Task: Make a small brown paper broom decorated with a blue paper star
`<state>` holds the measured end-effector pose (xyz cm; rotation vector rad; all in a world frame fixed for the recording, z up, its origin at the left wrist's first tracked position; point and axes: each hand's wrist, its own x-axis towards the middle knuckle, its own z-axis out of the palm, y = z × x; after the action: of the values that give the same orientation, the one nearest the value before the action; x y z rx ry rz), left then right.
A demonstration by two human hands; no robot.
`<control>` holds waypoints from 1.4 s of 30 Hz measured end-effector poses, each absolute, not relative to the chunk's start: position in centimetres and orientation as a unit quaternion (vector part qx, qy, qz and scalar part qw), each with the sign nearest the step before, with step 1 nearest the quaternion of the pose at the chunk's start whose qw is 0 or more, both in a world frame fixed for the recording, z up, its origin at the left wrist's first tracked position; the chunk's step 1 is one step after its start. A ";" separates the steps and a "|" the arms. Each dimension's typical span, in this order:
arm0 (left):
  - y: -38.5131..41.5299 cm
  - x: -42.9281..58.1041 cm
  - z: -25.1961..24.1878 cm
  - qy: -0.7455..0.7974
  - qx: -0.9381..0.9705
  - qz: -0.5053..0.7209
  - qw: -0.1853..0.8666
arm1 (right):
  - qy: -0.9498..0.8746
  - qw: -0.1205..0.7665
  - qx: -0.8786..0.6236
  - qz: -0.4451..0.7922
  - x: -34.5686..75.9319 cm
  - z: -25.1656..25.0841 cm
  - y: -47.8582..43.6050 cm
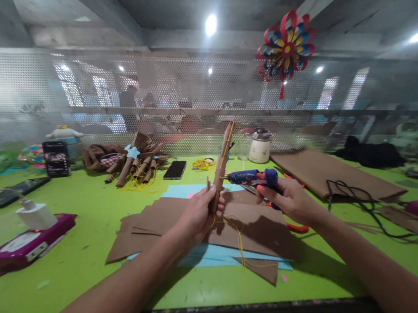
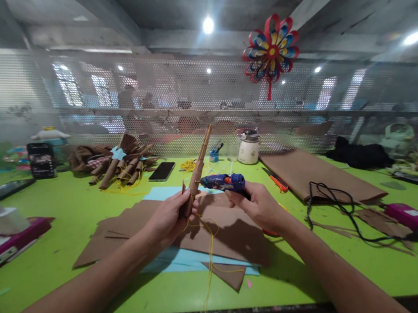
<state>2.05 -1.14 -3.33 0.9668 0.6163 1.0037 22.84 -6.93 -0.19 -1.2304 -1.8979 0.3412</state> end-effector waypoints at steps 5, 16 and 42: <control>-1.1 2.1 -3.4 0.271 0.442 0.450 0.727 | -0.756 0.408 -0.495 0.133 23.1 -0.4 -6.6; -1.0 2.0 -3.5 0.267 0.444 0.445 0.730 | -0.744 0.428 -0.490 0.154 22.9 -0.4 -6.8; -0.8 1.8 -3.3 0.284 0.429 0.444 0.734 | -0.765 0.405 -0.490 0.107 22.9 -0.5 -6.9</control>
<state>1.84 -0.83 -3.31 0.9423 0.6244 0.9764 22.92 -6.86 -0.46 -1.2355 -1.9300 0.2689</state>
